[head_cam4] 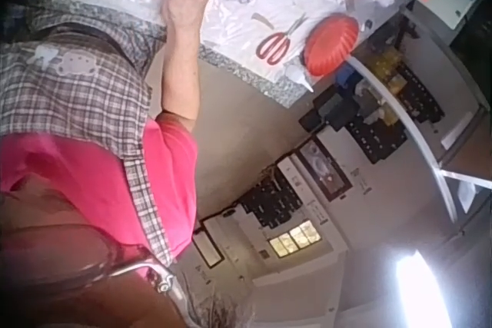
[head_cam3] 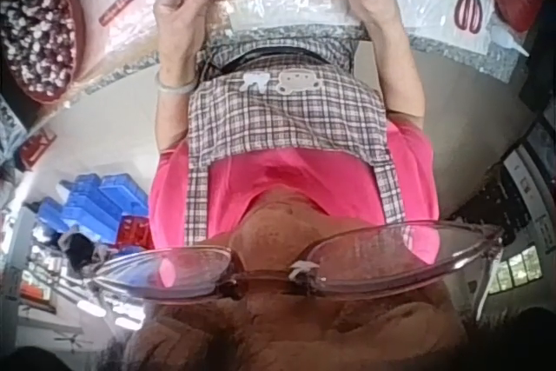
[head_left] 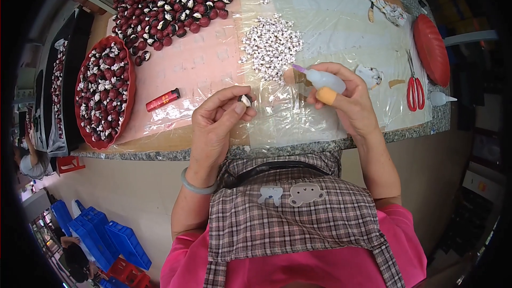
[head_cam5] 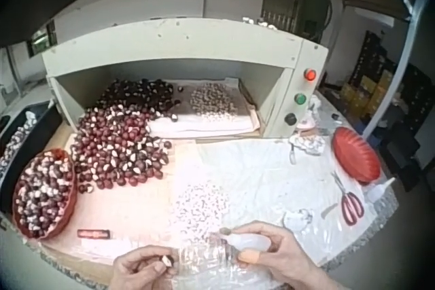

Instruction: Glue and assemble small plastic toy components at a factory workbench.

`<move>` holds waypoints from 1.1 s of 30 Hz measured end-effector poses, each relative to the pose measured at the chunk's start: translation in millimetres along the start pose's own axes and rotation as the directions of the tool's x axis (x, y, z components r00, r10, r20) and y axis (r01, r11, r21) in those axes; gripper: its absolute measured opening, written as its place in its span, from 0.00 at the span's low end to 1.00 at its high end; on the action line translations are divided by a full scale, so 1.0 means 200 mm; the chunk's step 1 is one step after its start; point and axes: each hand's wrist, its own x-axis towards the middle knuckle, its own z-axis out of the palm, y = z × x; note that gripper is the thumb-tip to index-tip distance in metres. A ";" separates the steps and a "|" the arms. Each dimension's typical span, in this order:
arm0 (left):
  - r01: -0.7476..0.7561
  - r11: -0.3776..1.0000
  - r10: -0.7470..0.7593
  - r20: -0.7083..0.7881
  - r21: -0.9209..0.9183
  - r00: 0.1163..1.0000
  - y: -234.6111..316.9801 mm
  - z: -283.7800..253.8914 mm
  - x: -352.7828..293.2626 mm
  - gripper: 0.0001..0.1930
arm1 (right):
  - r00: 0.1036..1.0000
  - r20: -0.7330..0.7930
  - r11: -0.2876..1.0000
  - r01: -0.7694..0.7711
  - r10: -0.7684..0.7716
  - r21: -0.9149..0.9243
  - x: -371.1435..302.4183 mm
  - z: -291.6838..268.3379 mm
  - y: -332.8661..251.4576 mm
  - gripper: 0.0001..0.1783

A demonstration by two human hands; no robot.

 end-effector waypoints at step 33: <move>0.036 0.996 -0.040 0.041 0.084 0.998 -0.02 0.11 -0.02 0.14 | 0.996 0.067 0.996 -0.062 0.067 -0.065 0.02 0.19 0.00 0.06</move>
